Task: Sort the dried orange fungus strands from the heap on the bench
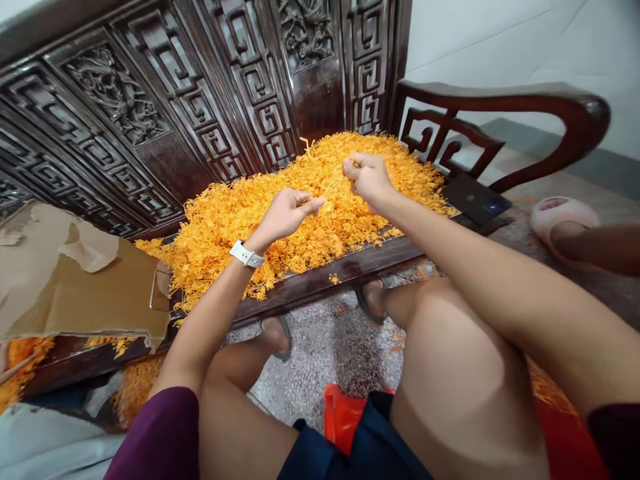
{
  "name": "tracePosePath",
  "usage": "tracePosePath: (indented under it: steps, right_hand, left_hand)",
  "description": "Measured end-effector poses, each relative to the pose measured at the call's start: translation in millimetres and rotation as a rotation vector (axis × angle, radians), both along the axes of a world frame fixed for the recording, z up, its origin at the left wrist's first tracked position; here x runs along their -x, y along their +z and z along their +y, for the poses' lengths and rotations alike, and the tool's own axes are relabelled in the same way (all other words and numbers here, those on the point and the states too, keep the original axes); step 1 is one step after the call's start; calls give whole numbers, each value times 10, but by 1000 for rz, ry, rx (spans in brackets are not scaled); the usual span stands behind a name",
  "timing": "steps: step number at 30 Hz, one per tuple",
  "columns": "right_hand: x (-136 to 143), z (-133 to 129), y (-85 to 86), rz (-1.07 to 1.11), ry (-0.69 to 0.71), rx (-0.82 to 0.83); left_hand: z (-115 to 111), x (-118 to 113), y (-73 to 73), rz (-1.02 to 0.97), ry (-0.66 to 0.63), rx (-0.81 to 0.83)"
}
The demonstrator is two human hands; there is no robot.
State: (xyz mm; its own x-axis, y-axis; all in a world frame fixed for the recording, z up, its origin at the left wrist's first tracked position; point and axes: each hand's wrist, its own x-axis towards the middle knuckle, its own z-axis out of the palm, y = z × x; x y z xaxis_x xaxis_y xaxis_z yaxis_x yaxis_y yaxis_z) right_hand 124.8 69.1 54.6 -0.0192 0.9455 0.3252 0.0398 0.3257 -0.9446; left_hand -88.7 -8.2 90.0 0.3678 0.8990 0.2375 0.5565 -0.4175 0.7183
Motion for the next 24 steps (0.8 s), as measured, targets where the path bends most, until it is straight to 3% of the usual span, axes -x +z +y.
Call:
tracePosePath:
  steps: [3,5,9,12,15,17,20,22,24]
  right_hand:
    - [156,53,18,33,-49,61]
    - [218,99,86,97,-98,137]
    - [-19,102,281,226,-294,291]
    - [-345,-61,299,167,-252,337]
    - [-484,-323,304,34,-10,435]
    - [-468,-582,474,-106,239,417]
    - [-415,-1129,1026,-418,783,133]
    - [-405,-1512,1427,-625,1263,-82]
    - [-403,-1769,1684,-737,1635,-206]
  left_hand:
    - [-42,-98,-118,-41,87,-51]
    - [-89,-114,-107,-42,120,-63]
    - [-358,104,188,30,93,-100]
    - [-631,477,453,22,158,-154]
    - [-785,844,545,-51,237,-123]
    - [-795,1008,497,-144,306,-117]
    - [-752,1101,339,-291,361,-122]
    - [-731,1079,238,-360,355,-118]
    - [-713,1011,181,-428,372,-119]
